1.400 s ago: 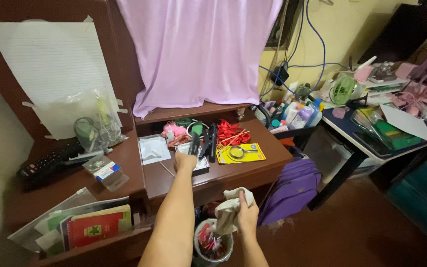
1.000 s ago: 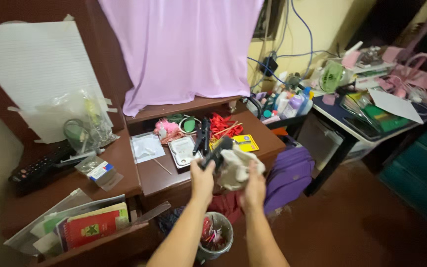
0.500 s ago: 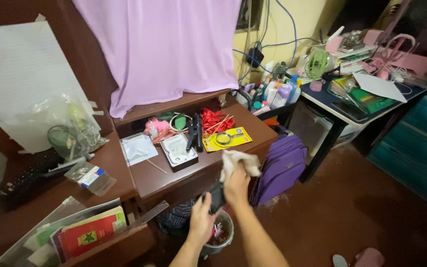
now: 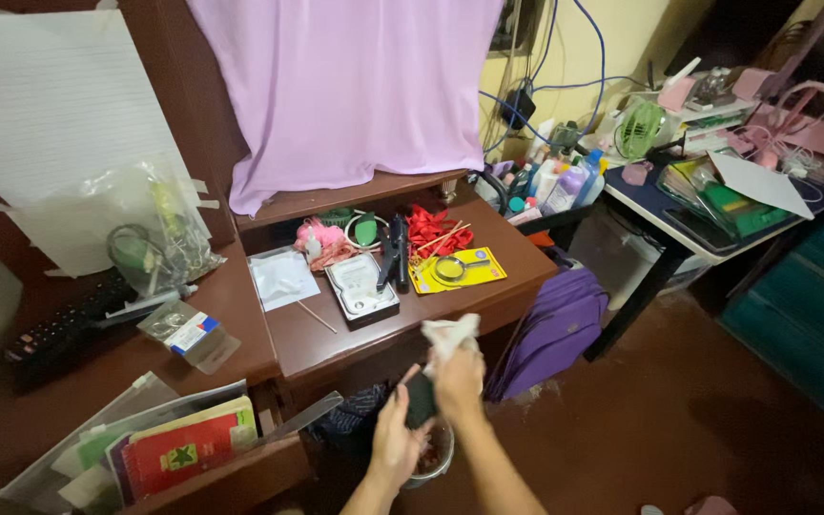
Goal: The person wipes several small electronic and miscellaneous items on a cluttered desk using a white cloth. They handle a black remote control, a silver hard drive, a small white rectangular device, and a pink ribbon-like object, wiping each one and placing it back on the desk.
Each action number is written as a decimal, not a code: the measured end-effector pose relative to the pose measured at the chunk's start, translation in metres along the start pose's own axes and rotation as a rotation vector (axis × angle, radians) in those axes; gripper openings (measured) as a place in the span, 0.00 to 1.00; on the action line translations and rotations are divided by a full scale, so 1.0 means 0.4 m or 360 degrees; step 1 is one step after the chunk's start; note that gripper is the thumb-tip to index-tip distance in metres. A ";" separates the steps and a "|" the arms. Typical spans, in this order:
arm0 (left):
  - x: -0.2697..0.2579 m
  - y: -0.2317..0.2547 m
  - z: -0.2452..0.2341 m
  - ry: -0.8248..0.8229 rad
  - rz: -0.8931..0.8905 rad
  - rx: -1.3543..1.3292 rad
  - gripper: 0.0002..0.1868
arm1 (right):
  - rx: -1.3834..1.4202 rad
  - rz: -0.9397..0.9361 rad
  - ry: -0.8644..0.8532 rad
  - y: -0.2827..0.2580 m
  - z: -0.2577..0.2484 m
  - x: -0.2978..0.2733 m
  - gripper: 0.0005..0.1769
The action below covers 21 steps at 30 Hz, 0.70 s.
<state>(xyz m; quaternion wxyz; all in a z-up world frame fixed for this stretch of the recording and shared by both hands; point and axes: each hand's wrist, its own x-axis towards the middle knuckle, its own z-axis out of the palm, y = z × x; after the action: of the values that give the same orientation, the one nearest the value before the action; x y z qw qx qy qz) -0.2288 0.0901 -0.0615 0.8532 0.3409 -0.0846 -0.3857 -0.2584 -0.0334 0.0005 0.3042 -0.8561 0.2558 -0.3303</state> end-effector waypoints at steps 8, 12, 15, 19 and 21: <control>0.084 -0.040 -0.085 0.0094 -0.0113 -0.0289 0.27 | -0.0310 -0.0589 0.0178 0.006 0.135 -0.156 0.26; 0.088 -0.074 -0.119 0.0086 0.0152 -0.0241 0.28 | -0.0010 -0.0253 -0.0033 -0.002 0.130 -0.119 0.29; 0.051 -0.034 -0.081 0.0144 0.0019 -0.0301 0.27 | -0.0131 0.0002 0.0037 0.081 0.127 -0.039 0.24; -0.013 0.039 -0.012 0.0072 -0.0066 -0.0085 0.28 | -0.0040 0.0436 0.0097 0.249 0.142 0.048 0.26; -0.029 0.062 0.011 -0.0004 -0.0060 -0.0079 0.29 | 0.0111 0.0637 0.0165 0.295 0.136 0.066 0.32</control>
<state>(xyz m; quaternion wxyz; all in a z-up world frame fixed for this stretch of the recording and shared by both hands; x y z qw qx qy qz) -0.2237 0.1077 -0.0407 0.8538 0.3206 -0.0698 -0.4041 -0.2299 -0.1119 -0.1025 0.3797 -0.7591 0.4245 -0.3154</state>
